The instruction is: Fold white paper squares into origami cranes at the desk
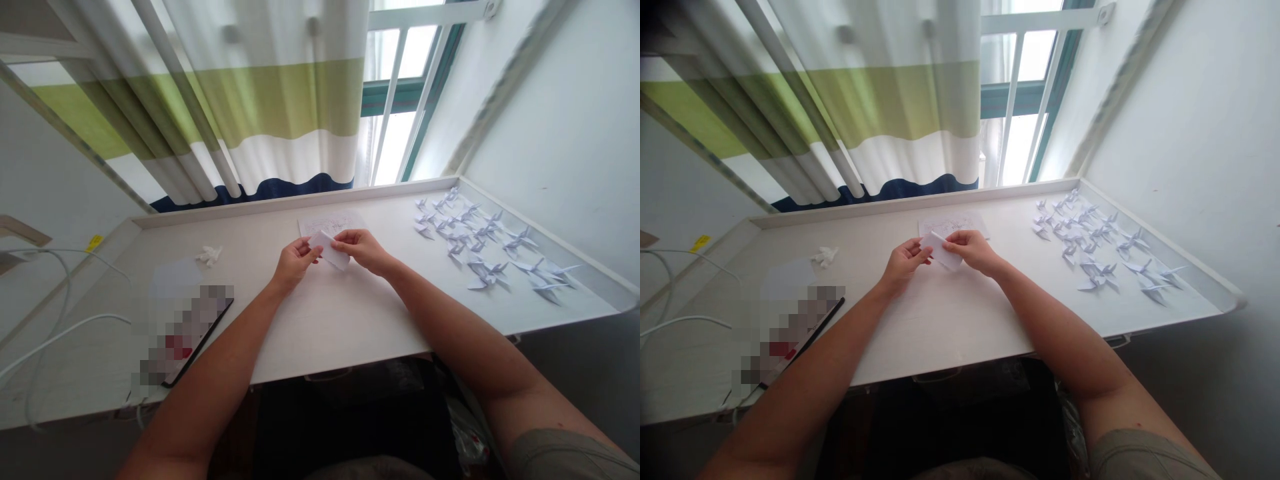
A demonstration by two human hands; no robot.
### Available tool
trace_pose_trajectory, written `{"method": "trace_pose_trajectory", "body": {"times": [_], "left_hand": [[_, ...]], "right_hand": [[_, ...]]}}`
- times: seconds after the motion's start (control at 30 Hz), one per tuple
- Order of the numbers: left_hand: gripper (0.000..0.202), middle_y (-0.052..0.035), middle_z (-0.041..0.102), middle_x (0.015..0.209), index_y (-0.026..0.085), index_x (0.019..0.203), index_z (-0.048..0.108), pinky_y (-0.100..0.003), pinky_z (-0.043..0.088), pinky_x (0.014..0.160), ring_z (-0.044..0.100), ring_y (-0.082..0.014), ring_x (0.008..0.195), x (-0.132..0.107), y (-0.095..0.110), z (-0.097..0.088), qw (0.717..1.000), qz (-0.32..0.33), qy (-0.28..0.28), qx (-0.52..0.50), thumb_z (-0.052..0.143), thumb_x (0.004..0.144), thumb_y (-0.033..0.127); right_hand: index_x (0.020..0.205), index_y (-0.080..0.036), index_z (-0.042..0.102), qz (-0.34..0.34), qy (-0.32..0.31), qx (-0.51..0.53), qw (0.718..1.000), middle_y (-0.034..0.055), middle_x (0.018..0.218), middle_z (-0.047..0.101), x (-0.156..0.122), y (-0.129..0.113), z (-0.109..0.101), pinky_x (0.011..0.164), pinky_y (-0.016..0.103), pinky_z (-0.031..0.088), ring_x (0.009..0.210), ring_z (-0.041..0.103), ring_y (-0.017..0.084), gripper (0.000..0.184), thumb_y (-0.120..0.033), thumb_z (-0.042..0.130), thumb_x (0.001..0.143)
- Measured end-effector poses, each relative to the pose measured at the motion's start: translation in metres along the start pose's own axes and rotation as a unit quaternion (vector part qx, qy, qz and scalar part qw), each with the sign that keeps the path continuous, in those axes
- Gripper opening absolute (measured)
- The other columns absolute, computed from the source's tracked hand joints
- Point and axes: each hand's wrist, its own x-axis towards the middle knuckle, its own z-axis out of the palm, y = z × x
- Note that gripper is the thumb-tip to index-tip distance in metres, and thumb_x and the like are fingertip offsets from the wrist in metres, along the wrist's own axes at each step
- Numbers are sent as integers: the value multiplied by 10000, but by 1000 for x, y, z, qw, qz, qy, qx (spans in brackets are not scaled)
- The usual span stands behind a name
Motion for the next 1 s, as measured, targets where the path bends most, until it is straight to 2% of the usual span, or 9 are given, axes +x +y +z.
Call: {"method": "trace_pose_trajectory", "body": {"times": [0.07,0.13,0.23,0.3,0.47,0.83,1.0], "left_hand": [[474,-75,779,846,147,874,782,-301,551,728,679,-172,758,0,-1,1,1000,-3,-8,15,897,746,589],[437,-56,744,751,156,768,762,-303,540,704,649,-163,691,-1,-2,1,999,9,9,43,871,768,579],[420,-24,681,651,176,682,721,-294,505,643,610,-158,625,-2,-3,-2,993,28,4,110,823,807,564],[425,-10,645,608,183,655,699,-285,470,601,583,-152,590,-2,-3,-3,988,34,-12,148,811,809,563],[438,-21,665,625,184,694,724,-282,475,596,587,-155,588,-3,-1,-1,986,41,-23,159,773,830,597],[561,-5,605,557,205,641,611,-275,454,526,568,-145,512,-7,-3,6,989,26,28,146,701,892,698],[509,2,645,577,200,781,648,-270,475,504,566,-139,496,-8,-1,9,996,14,3,93,773,838,689]], "right_hand": [[847,-171,734,1,20,40,999,40,806,757,1,2,4,644,289,466,724,650,166,461,-547,933,669],[830,-182,701,6,17,52,998,18,759,728,1,4,7,647,290,481,699,643,161,446,-538,925,683],[821,-183,700,-10,-10,34,999,13,797,720,0,4,9,728,309,533,761,667,171,387,-483,919,710],[839,-183,715,-30,-21,14,999,18,826,722,-1,4,8,747,312,536,781,668,173,379,-507,892,754],[758,-182,700,-60,-18,-22,998,11,738,674,-2,4,6,719,310,520,725,622,164,493,-657,827,803],[732,-162,706,-45,-2,22,999,23,735,676,0,9,16,762,332,578,732,627,163,574,-723,827,766],[682,-164,686,-54,53,25,997,14,691,646,0,6,20,671,310,546,670,569,145,598,-734,868,690]]}}
